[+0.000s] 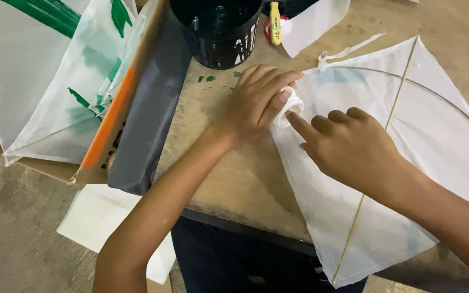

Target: Applying glue and folding the edges of paper to assemble a kite frame

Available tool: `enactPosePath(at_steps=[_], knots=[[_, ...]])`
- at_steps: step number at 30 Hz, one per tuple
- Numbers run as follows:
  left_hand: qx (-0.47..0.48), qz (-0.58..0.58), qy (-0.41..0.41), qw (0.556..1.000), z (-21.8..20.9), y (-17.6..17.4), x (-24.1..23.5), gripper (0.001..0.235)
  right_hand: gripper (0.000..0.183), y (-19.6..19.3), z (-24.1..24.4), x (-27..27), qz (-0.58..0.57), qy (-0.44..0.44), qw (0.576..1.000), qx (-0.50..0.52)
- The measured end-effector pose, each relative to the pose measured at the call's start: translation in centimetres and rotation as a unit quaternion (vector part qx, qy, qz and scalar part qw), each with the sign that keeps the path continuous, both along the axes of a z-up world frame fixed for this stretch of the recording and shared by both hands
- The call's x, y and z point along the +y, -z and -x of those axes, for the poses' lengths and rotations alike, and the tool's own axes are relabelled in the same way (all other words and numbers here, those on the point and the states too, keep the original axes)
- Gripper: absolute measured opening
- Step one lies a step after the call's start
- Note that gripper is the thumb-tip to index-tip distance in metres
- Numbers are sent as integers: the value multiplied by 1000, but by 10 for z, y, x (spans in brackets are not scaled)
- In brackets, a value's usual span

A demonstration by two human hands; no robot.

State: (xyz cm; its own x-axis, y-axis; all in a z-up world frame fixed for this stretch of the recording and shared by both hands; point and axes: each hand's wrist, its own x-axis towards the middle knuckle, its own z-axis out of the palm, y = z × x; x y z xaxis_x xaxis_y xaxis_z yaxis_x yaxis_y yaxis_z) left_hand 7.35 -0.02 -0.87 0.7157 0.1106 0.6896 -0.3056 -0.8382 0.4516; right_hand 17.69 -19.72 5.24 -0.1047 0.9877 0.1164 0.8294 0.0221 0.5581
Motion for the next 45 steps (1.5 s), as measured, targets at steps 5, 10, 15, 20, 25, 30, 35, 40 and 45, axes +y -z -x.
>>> enactPosePath(at_steps=[5,10,15,20,25,30,35,40,45], knots=[[29,7,-1,1000,5,-3,0,47,47,13,-9,4,12,11,1000,1],[18,12,-8,1000,2,-2,1,49,34,0,-7,3,10,-26,999,31],[19,7,-14,1000,2,1,1,46,44,7,-6,10,2,-1,1000,0],[27,22,-4,999,6,-7,0,46,36,5,-8,7,21,-10,1000,14],[22,22,-5,999,4,-6,0,46,31,-11,-6,4,-9,-41,999,29],[13,30,-38,999,8,-4,-4,48,45,-5,-8,6,25,-17,995,99],[1,81,-53,995,8,2,4,49,59,-31,0,14,128,92,899,409],[4,261,-64,963,10,10,11,65,66,-40,-11,8,147,113,624,759],[-37,366,-96,925,6,28,23,60,60,-31,-22,-10,110,26,486,867]])
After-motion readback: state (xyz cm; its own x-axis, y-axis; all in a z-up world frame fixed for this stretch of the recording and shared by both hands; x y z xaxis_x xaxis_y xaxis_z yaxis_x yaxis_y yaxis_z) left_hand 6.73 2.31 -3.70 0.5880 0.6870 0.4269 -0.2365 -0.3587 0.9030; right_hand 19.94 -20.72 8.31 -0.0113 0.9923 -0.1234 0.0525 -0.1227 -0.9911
